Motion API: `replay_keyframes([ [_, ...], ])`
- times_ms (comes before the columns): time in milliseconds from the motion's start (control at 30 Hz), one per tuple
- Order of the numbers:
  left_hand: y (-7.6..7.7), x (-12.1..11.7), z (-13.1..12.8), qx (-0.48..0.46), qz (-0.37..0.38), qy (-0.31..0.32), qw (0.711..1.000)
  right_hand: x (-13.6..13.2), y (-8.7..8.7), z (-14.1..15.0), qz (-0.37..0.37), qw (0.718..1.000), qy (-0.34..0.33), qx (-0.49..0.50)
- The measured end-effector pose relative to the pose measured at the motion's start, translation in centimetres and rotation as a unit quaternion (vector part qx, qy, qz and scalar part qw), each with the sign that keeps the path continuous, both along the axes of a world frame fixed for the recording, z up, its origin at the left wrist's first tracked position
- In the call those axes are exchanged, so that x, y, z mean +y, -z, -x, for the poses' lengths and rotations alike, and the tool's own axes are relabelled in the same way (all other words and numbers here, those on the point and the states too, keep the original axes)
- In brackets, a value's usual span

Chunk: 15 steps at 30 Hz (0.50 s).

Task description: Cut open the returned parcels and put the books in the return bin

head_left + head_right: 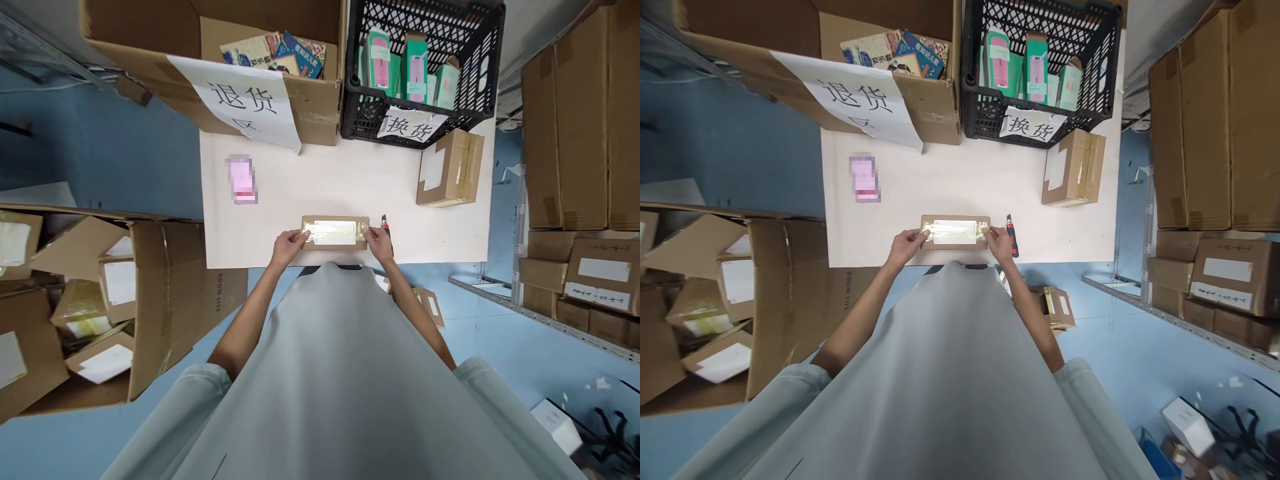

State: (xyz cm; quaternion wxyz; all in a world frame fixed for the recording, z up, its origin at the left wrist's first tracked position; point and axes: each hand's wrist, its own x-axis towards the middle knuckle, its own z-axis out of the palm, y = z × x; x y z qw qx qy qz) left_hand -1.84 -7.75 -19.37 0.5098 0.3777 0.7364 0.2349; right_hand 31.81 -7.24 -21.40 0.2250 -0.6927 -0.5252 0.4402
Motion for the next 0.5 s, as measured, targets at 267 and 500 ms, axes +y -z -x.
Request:
replay_keyframes([
  [267, 2.4, -3.5, 2.0, -0.120, 0.015, -0.024, 0.992, -3.5, 1.7, -2.9, 0.072, 0.992, 0.038, 0.099],
  [500, 4.2, -3.6, 0.1, -0.111, 0.013, -0.003, 0.994, -3.8, 2.5, -1.5, 0.102, 0.984, 0.012, 0.145],
])
